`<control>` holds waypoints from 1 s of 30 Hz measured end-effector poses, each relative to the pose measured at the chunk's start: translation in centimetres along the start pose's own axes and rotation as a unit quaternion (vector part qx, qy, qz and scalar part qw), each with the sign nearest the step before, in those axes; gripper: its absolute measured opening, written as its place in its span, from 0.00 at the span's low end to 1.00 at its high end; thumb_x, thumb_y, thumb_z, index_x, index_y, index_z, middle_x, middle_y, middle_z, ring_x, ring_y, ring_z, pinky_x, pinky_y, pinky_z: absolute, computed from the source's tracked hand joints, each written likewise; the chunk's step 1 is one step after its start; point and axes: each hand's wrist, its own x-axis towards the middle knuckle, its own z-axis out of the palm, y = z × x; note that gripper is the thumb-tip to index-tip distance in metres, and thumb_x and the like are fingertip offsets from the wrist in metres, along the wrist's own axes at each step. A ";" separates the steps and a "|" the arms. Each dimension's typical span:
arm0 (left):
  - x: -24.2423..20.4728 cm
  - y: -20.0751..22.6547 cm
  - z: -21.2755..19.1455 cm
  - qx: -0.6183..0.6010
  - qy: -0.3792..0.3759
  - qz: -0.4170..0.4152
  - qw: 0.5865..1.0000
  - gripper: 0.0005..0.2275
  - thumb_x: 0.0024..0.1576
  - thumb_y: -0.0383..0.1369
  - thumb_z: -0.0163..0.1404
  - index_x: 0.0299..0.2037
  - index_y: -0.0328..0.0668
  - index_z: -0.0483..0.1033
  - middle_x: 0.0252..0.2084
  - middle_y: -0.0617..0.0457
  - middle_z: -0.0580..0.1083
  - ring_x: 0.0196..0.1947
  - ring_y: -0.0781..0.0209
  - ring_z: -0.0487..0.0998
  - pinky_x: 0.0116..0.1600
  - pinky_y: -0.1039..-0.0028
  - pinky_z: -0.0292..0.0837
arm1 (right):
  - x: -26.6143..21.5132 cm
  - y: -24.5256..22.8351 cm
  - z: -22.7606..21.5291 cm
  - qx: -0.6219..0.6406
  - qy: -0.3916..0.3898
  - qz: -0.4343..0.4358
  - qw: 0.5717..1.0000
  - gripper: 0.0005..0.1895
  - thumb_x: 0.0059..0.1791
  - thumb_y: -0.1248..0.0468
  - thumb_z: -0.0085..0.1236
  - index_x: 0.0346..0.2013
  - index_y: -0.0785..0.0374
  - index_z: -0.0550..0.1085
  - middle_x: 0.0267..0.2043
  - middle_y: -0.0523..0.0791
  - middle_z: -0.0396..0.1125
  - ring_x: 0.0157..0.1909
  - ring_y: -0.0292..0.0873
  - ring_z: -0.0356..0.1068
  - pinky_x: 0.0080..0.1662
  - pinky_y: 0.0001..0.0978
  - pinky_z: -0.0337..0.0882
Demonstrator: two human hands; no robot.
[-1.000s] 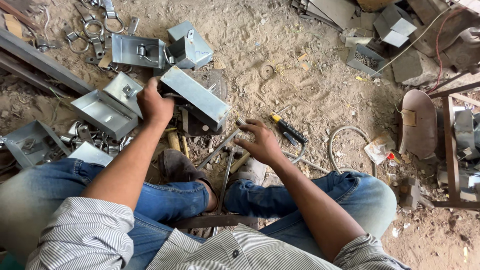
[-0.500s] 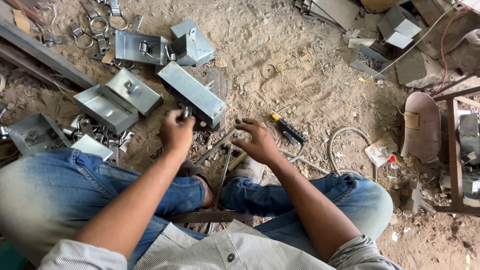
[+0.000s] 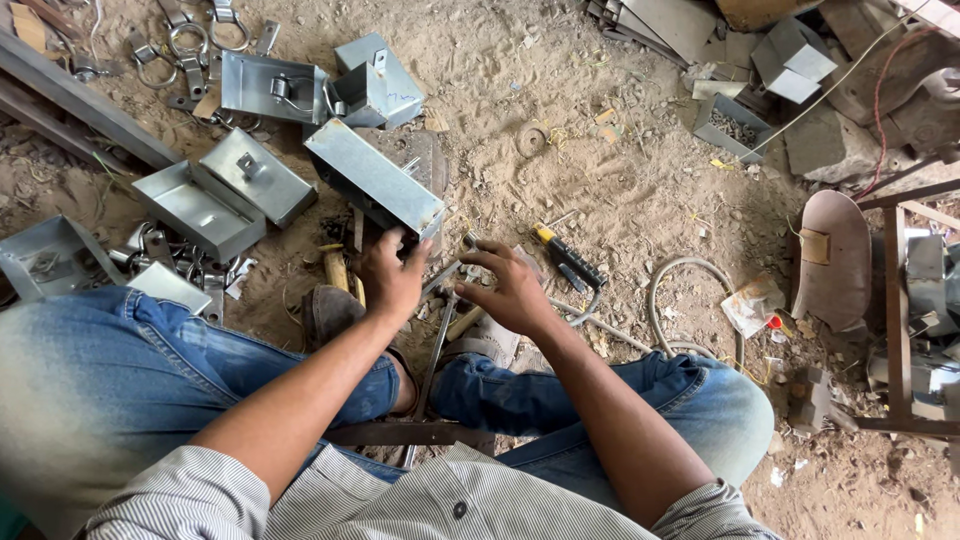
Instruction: The person welds metal components together to assemble a box, uses a hammer to shape the metal parts, and attaches small brackets using a welding tool.
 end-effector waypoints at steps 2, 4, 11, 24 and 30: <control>-0.1 -0.6 0.0 0.051 0.016 0.058 0.997 0.13 0.59 0.41 0.57 0.43 0.38 0.78 0.36 0.46 0.80 0.35 0.54 0.78 0.51 0.54 0.69 | 0.2 0.2 0.0 -0.006 0.001 -0.005 1.000 0.27 0.45 0.48 0.66 0.56 0.53 0.78 0.68 0.51 0.63 0.66 0.55 0.65 0.64 0.50 0.66; 0.0 -0.9 0.0 0.094 0.050 0.112 0.988 0.11 0.59 0.39 0.58 0.38 0.38 0.78 0.32 0.48 0.79 0.32 0.54 0.75 0.47 0.54 0.67 | 0.3 0.4 0.0 0.013 0.004 0.003 1.000 0.28 0.45 0.48 0.66 0.57 0.52 0.77 0.69 0.51 0.62 0.67 0.55 0.65 0.64 0.49 0.67; 1.9 0.8 -2.8 0.038 0.012 0.118 0.992 0.10 0.66 0.38 0.50 0.39 0.40 0.75 0.30 0.54 0.74 0.28 0.62 0.72 0.32 0.68 0.68 | 1.1 0.4 -0.9 0.014 -0.027 0.061 0.998 0.30 0.46 0.44 0.64 0.59 0.51 0.75 0.73 0.50 0.56 0.68 0.55 0.63 0.64 0.51 0.66; 11.1 8.3 -14.3 -0.399 -0.138 -0.160 0.892 0.14 0.66 0.39 0.45 0.52 0.37 0.74 0.49 0.50 0.78 0.51 0.57 0.77 0.63 0.65 0.68 | 0.8 1.1 -2.1 0.046 -0.021 0.100 0.994 0.30 0.46 0.45 0.61 0.59 0.55 0.75 0.74 0.52 0.54 0.67 0.54 0.64 0.61 0.48 0.70; 11.5 8.0 -15.4 -0.494 -0.228 -0.206 0.813 0.36 0.62 0.59 0.33 0.63 0.28 0.69 0.60 0.44 0.75 0.63 0.52 0.74 0.70 0.63 0.62 | 1.0 1.8 -1.7 0.022 -0.029 0.115 0.993 0.29 0.47 0.44 0.60 0.59 0.54 0.75 0.75 0.52 0.53 0.70 0.54 0.60 0.63 0.51 0.66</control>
